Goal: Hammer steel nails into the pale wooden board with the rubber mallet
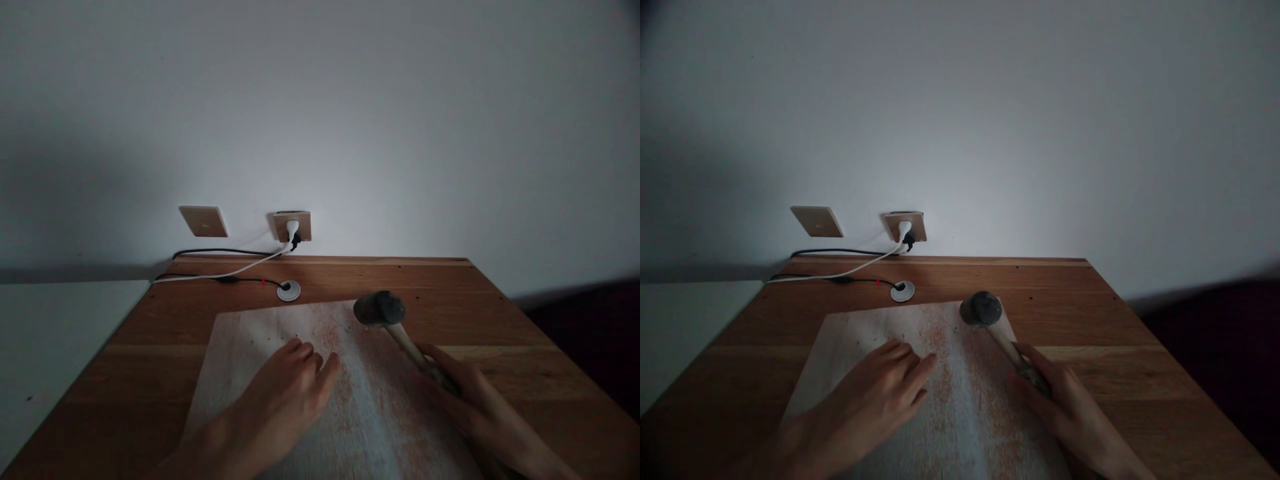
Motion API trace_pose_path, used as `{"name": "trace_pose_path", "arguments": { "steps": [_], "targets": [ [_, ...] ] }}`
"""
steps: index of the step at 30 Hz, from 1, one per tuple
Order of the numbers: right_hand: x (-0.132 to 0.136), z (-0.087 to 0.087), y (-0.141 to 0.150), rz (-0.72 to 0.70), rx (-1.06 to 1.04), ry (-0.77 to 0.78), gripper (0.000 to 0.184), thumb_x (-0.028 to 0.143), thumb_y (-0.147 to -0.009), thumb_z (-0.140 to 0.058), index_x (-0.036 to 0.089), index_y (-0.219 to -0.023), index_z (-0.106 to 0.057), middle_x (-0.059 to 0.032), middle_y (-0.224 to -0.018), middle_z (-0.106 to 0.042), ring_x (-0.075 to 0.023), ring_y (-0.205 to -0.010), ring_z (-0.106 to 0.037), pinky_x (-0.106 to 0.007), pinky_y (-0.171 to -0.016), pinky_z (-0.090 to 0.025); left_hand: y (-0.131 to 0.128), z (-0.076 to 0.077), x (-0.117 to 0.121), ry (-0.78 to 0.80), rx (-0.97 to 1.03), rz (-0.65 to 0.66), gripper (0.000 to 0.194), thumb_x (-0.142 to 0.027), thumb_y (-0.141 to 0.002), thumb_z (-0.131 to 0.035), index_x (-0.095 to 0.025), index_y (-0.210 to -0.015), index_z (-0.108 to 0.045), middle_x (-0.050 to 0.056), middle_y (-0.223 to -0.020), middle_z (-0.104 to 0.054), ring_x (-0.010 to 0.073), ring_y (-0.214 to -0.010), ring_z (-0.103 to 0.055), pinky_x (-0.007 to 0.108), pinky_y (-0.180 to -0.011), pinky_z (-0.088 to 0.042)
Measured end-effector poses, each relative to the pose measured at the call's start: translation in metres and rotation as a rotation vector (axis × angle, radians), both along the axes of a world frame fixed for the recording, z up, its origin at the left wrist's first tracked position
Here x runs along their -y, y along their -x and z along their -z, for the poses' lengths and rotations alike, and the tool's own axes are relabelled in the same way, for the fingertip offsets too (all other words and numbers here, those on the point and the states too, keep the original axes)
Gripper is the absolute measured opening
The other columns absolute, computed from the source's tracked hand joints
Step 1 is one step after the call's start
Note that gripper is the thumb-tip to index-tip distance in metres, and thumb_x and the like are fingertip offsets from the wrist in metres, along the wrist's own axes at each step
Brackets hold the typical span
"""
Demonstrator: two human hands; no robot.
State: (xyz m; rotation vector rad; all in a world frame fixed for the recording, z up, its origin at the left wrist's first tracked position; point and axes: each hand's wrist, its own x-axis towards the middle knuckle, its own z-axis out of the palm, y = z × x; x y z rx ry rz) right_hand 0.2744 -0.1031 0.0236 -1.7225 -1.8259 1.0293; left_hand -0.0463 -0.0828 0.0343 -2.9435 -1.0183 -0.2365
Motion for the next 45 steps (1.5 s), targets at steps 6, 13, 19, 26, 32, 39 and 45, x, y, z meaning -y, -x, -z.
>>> {"name": "trace_pose_path", "arguments": {
  "steps": [6,13,19,26,32,39,45],
  "targets": [
    [-0.001,-0.001,0.001,-0.023,-0.062,0.062,0.065,0.065,-0.102,-0.057,0.018,-0.146,-0.067,-0.0124,-0.122,-0.082,-0.0336,-0.101,-0.078,-0.041,-0.091,-0.062,-0.014,0.010,0.016,-0.088,-0.044,0.029,0.032,-0.001,-0.088,-0.061,-0.011,-0.118,-0.069,0.008,-0.078,-0.076,0.0251,-0.073,-0.071,0.038,-0.078,-0.061],
    [-0.001,-0.002,0.000,-0.004,-0.048,-0.007,0.059,0.060,-0.101,-0.060,0.020,-0.143,-0.071,-0.0106,-0.117,-0.084,-0.0360,-0.105,-0.078,-0.040,-0.090,-0.062,-0.019,0.009,-0.013,0.098,0.134,-0.024,0.017,-0.004,-0.087,-0.068,-0.017,-0.096,-0.072,0.006,-0.089,-0.076,0.0254,-0.083,-0.074,0.040,-0.083,-0.061],
    [-0.003,-0.008,0.005,-0.016,-0.046,-0.002,0.059,0.063,-0.103,-0.055,0.022,-0.142,-0.072,-0.0094,-0.112,-0.085,-0.0344,-0.100,-0.080,-0.038,-0.084,-0.063,-0.011,0.031,-0.066,0.492,0.741,-0.229,0.015,-0.007,-0.091,-0.069,-0.019,-0.094,-0.077,0.002,-0.091,-0.080,0.0168,-0.081,-0.074,0.027,-0.078,-0.058],
    [-0.002,-0.003,0.002,0.031,0.008,-0.041,0.059,0.062,-0.100,-0.058,0.021,-0.139,-0.075,-0.0078,-0.102,-0.084,-0.0335,-0.093,-0.079,-0.037,-0.082,-0.063,-0.007,0.046,-0.068,0.449,0.850,-0.235,0.015,-0.012,-0.094,-0.065,-0.020,-0.096,-0.077,0.002,-0.090,-0.081,0.0159,-0.077,-0.072,0.027,-0.078,-0.058],
    [-0.001,-0.006,0.003,-0.003,-0.042,-0.018,0.058,0.060,-0.102,-0.058,0.022,-0.142,-0.072,-0.0072,-0.115,-0.084,-0.0330,-0.101,-0.079,-0.035,-0.087,-0.063,-0.009,0.046,-0.063,0.333,0.729,-0.240,0.018,-0.008,-0.092,-0.064,-0.020,-0.097,-0.076,0.003,-0.091,-0.079,0.0178,-0.080,-0.073,0.030,-0.079,-0.057],
    [-0.001,-0.004,0.001,-0.005,-0.040,0.009,0.060,0.062,-0.102,-0.058,0.023,-0.146,-0.069,-0.0093,-0.121,-0.083,-0.0370,-0.114,-0.076,-0.039,-0.094,-0.061,-0.008,0.044,-0.061,0.254,0.700,-0.229,0.018,-0.004,-0.089,-0.067,-0.020,-0.093,-0.074,0.001,-0.086,-0.077,0.0179,-0.078,-0.071,0.030,-0.078,-0.055],
    [0.000,-0.004,0.000,0.010,-0.034,0.026,0.067,0.066,-0.102,-0.056,0.018,-0.147,-0.068,-0.0128,-0.123,-0.082,-0.0365,-0.110,-0.077,-0.041,-0.092,-0.061,-0.008,0.044,-0.061,0.225,0.668,-0.234,0.020,-0.001,-0.088,-0.070,-0.020,-0.089,-0.074,0.001,-0.084,-0.077,0.0186,-0.079,-0.072,0.030,-0.077,-0.054]
  ]
}}
